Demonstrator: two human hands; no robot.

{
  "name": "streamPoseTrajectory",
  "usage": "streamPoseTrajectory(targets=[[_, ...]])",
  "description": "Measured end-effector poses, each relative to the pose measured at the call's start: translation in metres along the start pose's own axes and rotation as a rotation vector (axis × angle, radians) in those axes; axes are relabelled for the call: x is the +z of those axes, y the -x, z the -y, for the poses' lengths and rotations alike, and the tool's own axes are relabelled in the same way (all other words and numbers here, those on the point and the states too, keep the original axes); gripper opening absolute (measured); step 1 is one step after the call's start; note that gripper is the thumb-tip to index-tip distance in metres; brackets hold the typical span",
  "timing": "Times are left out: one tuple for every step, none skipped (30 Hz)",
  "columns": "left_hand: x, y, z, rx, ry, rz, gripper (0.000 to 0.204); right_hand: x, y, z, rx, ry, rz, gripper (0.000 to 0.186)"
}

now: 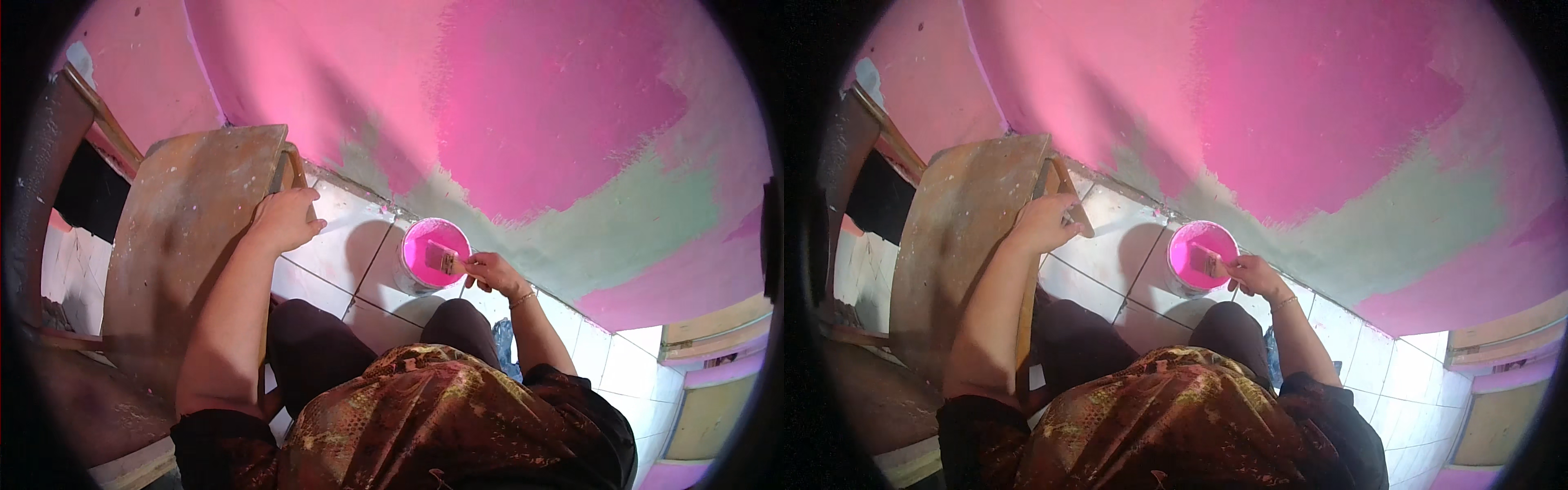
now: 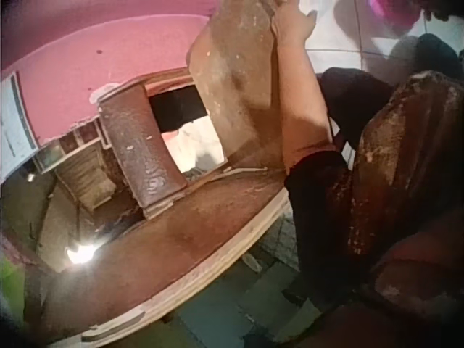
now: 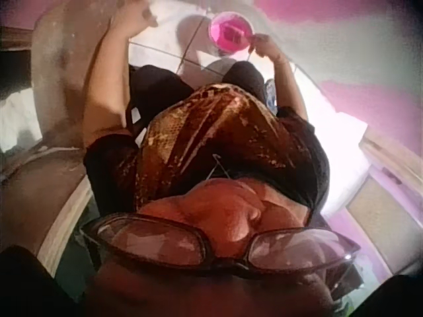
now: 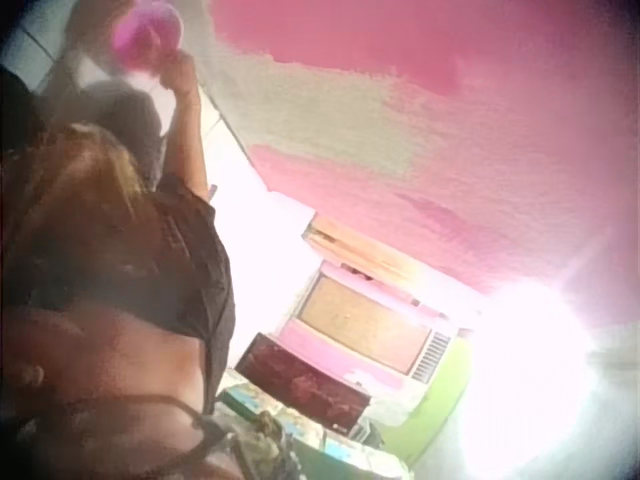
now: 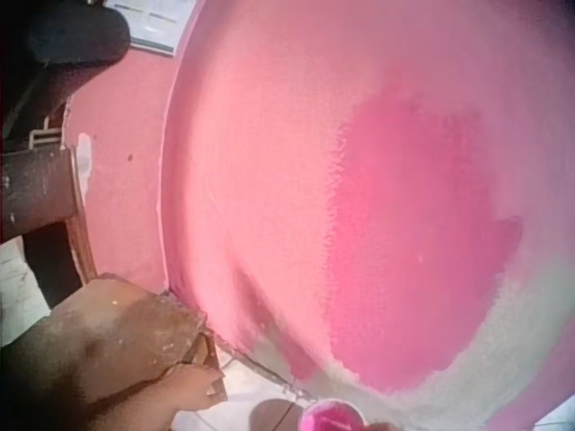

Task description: The person uses a paintbrush to apply pink paint to a wall. They dip the brush into a bucket of pink paint on the floor and spread the paint across the green wall surface, reaching different heights while kneeling.

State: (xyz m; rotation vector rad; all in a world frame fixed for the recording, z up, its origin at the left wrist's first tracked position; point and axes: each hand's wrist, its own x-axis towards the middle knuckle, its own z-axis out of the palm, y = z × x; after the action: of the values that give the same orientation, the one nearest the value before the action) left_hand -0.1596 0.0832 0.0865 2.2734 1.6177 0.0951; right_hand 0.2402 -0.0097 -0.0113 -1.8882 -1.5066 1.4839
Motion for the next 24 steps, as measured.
streamPoseTrajectory(targets=[[-0.002, 0.001, -0.002, -0.011, 0.003, 0.008, 0.048, 0.0, 0.003, -0.014, 0.02, -0.218, 0.017, 0.026], [-0.002, 0.002, -0.002, -0.004, -0.006, -0.001, 0.048, 0.001, 0.003, -0.024, 0.009, -0.223, 0.009, 0.026], [-0.003, 0.002, -0.003, -0.014, -0.007, 0.013, 0.049, 0.002, 0.002, -0.035, 0.043, -0.168, -0.011, 0.026], [-0.003, 0.002, -0.003, -0.026, -0.006, 0.027, 0.05, 0.003, 0.003, -0.037, 0.077, -0.113, -0.03, 0.026], [-0.003, 0.001, -0.003, -0.021, -0.015, 0.017, 0.05, 0.002, 0.005, -0.039, 0.081, -0.165, -0.011, 0.026], [-0.004, 0.002, -0.004, -0.024, -0.01, 0.02, 0.05, 0.003, 0.005, -0.041, 0.08, -0.259, -0.014, 0.025], [-0.004, 0.002, -0.004, -0.026, -0.003, 0.023, 0.05, 0.003, 0.003, -0.048, 0.055, -0.35, 0.002, 0.024], [-0.002, 0.003, 0.0, -0.019, -0.005, 0.014, 0.05, 0.003, 0.001, -0.052, 0.032, -0.436, 0.017, 0.024], [0.002, 0.002, 0.006, -0.01, 0.006, -0.005, 0.05, 0.002, -0.001, -0.056, 0.057, -0.326, -0.011, 0.023], [0.001, 0.002, 0.006, -0.002, 0.013, -0.021, 0.05, 0.002, -0.004, -0.058, 0.082, -0.221, -0.036, 0.022], [0.001, 0.002, 0.004, 0.002, 0.006, -0.03, 0.05, 0.001, -0.006, -0.063, 0.092, -0.265, -0.03, 0.022], [0.001, 0.001, 0.001, -0.001, -0.002, -0.023, 0.05, -0.002, -0.004, -0.067, 0.081, -0.267, -0.035, 0.022], [0.002, 0.002, 0.0, -0.01, -0.008, -0.009, 0.05, -0.001, -0.001, -0.069, 0.064, -0.338, -0.01, 0.022], [0.001, 0.002, 0.001, -0.014, -0.011, -0.012, 0.05, 0.0, -0.001, -0.071, 0.048, -0.407, 0.015, 0.023], [0.001, 0.001, 0.003, -0.008, -0.01, -0.011, 0.05, 0.001, -0.002, -0.07, 0.059, -0.329, 0.007, 0.024], [0.0, 0.001, 0.003, 0.001, -0.006, -0.008, 0.049, 0.002, -0.003, -0.073, 0.058, -0.329, 0.007, 0.024], [-0.001, 0.002, 0.001, 0.001, -0.006, -0.008, 0.049, 0.003, -0.005, -0.077, 0.078, -0.27, -0.019, 0.025], [-0.001, 0.004, -0.002, -0.012, -0.011, -0.002, 0.049, 0.005, -0.005, -0.081, 0.097, -0.21, -0.043, 0.025], [-0.003, 0.006, -0.004, -0.028, -0.015, 0.001, 0.049, 0.006, 0.001, -0.075, 0.066, -0.221, -0.04, 0.025], [-0.003, 0.005, -0.003, -0.033, -0.015, -0.002, 0.049, 0.007, -0.002, -0.079, 0.063, -0.219, -0.037, 0.025], [-0.003, 0.004, -0.002, -0.028, -0.014, 0.002, 0.049, 0.007, -0.007, -0.086, 0.067, -0.276, -0.056, 0.026], [-0.002, 0.002, -0.002, -0.019, -0.012, 0.007, 0.048, 0.008, -0.008, -0.087, 0.075, -0.335, -0.079, 0.026], [-0.001, 0.002, -0.002, -0.017, -0.011, 0.008, 0.048, 0.008, -0.008, -0.089, 0.076, -0.335, -0.081, 0.026], [0.0, 0.002, -0.002, -0.019, -0.004, 0.013, 0.048, 0.008, -0.009, -0.09, 0.084, -0.28, -0.083, 0.025]])
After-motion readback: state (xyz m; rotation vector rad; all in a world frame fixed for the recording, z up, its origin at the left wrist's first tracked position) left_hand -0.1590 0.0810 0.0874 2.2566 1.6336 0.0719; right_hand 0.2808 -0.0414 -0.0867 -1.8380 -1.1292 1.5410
